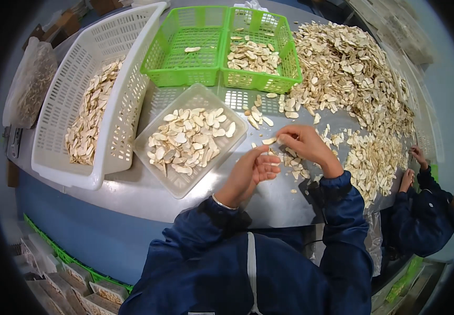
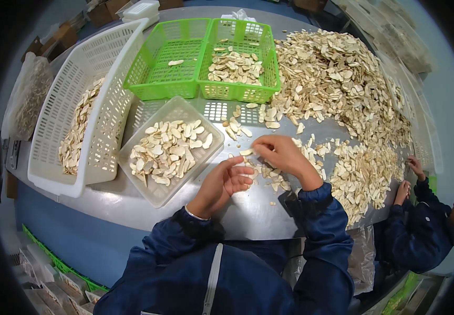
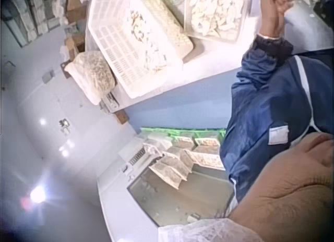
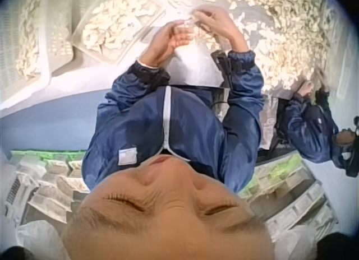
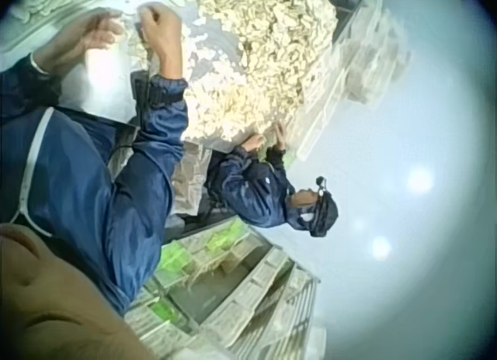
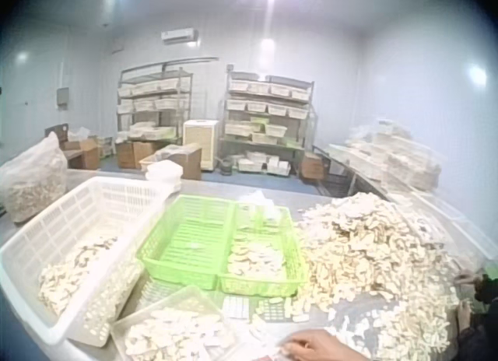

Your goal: The person sorts dried root slices by hand at a metal workstation, moving specific pieces into a clear plastic container and others into green plastic baskets.

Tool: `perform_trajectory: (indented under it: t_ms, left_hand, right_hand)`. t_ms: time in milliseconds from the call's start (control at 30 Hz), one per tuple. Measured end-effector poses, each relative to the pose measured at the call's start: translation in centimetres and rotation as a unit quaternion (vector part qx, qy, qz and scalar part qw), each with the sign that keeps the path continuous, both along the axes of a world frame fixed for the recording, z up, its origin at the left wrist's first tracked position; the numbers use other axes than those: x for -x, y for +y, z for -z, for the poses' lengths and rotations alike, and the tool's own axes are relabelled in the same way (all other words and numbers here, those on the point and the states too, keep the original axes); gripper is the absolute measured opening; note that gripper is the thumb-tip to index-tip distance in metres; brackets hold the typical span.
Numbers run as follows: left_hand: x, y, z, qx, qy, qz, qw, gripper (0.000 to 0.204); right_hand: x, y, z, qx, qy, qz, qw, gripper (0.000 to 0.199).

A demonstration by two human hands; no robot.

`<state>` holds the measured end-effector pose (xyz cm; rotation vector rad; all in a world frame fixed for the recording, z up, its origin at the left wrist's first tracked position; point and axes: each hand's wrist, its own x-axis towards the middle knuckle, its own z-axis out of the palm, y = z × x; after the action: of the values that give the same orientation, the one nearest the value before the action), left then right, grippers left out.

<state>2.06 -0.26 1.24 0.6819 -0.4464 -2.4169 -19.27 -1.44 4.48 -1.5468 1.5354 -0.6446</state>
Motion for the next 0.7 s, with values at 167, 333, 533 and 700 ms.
perform_trajectory:
  t_ms: [167,333,533,700]
  left_hand:
    - [0.5,1.2,2.7,-0.01,0.003,0.07,0.997,0.024]
    - [-0.1,2.5,3.3,0.002,-0.02,0.141,0.99,0.018]
    - [-1.4,2.8,1.3,-0.066,-0.018,0.053,0.996,0.034]
    - [-1.8,3.0,2.8,-0.034,0.003,0.091,0.995,0.025]
  right_hand:
    - [-1.3,-0.2,0.5,0.091,0.105,-0.057,0.989,0.017]
    - [-0.5,-0.6,2.4,0.192,0.222,-0.065,0.954,0.011]
    - [-0.9,1.0,-1.3,-0.101,-0.098,-0.126,0.982,0.015]
    - [-2.8,0.6,0.6,0.111,0.167,-0.109,0.974,0.018]
